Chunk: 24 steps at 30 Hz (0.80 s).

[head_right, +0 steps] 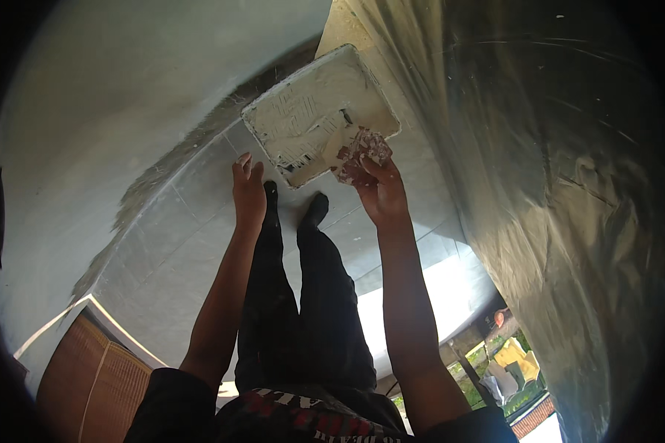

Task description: The person sands a patched area on an exterior wall with sandpaper.

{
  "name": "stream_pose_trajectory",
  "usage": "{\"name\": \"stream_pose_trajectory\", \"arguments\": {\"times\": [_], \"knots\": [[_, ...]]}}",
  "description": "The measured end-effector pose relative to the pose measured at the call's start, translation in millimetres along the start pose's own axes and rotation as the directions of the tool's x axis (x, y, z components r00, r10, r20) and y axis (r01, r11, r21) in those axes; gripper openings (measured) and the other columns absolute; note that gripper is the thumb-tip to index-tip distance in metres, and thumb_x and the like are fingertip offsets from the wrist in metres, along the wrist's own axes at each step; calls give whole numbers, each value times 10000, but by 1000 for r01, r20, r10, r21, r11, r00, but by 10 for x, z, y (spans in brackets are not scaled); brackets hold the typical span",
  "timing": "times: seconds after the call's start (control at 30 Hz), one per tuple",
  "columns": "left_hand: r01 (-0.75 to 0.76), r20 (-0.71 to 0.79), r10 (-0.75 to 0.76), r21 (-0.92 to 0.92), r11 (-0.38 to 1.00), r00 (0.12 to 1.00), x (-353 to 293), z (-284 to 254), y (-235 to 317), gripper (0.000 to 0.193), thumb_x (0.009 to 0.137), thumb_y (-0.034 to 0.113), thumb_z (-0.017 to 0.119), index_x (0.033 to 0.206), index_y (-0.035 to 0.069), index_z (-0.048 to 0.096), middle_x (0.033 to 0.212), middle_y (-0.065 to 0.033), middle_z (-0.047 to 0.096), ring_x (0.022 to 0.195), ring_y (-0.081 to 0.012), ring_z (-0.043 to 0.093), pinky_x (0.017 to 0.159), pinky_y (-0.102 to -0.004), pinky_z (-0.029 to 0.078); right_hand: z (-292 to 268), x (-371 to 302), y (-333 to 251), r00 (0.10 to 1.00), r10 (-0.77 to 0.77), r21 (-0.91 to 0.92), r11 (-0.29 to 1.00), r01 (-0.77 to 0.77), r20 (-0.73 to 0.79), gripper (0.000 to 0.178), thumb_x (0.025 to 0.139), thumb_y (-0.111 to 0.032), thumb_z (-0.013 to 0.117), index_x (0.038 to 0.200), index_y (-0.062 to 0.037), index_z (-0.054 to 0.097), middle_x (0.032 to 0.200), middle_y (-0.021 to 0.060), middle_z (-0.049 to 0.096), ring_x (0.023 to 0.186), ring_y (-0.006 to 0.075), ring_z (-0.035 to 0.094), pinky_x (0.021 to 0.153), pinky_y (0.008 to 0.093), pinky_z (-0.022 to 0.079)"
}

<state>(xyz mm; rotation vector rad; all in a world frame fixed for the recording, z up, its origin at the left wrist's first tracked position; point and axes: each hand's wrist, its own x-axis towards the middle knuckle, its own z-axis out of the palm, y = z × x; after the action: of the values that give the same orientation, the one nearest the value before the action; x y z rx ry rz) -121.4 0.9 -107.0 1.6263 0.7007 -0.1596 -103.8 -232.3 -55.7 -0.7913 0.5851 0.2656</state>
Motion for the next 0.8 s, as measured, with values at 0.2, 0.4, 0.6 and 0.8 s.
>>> {"name": "stream_pose_trajectory", "arguments": {"times": [0.2,0.4,0.6,0.8], "knots": [[-344,-75,344,3,939,936,-509,-477,1056,471,1002,86,525,1426,-61,382,1502,-320,422,1456,-409,370,1191,-443,299,963,-536,-165,976,42,153,985,-76,213,525,924,-1,617,1423,-28,455,1306,141,609,1200,288,621,1039,460,495],[-711,-290,740,219,669,607,-968,-1669,2289,515,1003,70,487,1477,-55,327,1522,-273,420,1443,-400,395,1180,-476,322,2293,-919,-387,865,-25,98,995,-28,501,460,936,11,620,1381,-14,504,1271,135,639,1175,272,640,1027,439,518],[-798,-492,865,482,362,95,-1481,-3314,3328,563,988,113,495,1478,-82,298,1544,-275,377,1419,-422,398,1153,-500,365,3841,-1558,-466,645,-120,9,985,173,755,386,944,18,617,1324,27,544,1224,140,667,1123,257,666,981,422,549],[-669,-449,877,707,231,-171,-1721,-4845,4036,484,980,167,476,1415,-27,391,1560,-265,367,1476,-465,244,1180,-570,229,5437,-2486,-378,306,-338,111,811,574,890,273,948,65,586,1216,63,636,1114,128,714,1043,209,678,919,355,544]]}}
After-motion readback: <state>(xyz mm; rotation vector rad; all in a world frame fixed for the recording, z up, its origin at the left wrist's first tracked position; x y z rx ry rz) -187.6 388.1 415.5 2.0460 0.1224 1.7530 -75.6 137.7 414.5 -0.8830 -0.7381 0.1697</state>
